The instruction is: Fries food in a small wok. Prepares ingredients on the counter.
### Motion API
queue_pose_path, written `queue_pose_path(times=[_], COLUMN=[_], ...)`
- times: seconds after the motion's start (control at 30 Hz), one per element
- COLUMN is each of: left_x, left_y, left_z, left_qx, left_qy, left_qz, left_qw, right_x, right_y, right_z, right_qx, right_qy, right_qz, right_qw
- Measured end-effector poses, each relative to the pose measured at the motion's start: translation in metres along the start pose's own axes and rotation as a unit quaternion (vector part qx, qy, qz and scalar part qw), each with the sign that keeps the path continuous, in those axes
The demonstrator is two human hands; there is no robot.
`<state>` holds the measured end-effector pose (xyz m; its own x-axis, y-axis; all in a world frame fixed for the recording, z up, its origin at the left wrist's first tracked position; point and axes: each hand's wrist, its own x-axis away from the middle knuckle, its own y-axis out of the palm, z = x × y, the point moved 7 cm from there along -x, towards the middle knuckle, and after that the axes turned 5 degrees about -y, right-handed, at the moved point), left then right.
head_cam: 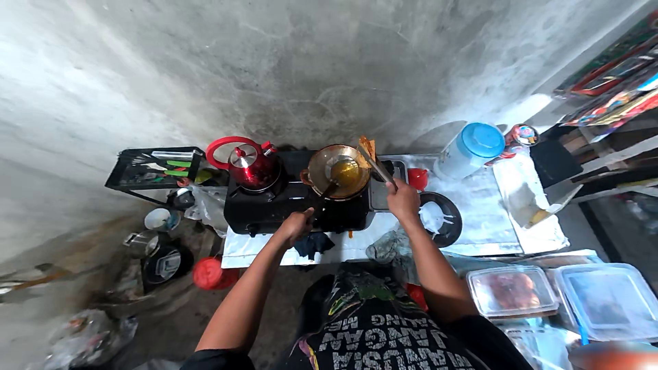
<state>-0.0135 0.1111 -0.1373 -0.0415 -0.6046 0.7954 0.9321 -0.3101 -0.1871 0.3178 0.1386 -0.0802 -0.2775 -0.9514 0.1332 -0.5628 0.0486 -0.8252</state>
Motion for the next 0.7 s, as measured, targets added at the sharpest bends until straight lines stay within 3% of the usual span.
queue_pose_path(times=[0.33,0.7], left_x=[0.006,0.04], left_y=[0.012,-0.012], left_z=[-0.011,0.012], left_qx=[0.211,0.229], left_qy=[-0.032,-0.002], left_qz=[-0.105,-0.083], left_qw=[0.971,0.97], right_x=[0.004,0.003], right_y=[0.0,-0.008], right_z=[-0.003,-0.003], right_qx=[-0.02,-0.073], right_qy=[-0.002,0.005], right_qz=[0.001,0.038], right_qw=[1.0,0.997])
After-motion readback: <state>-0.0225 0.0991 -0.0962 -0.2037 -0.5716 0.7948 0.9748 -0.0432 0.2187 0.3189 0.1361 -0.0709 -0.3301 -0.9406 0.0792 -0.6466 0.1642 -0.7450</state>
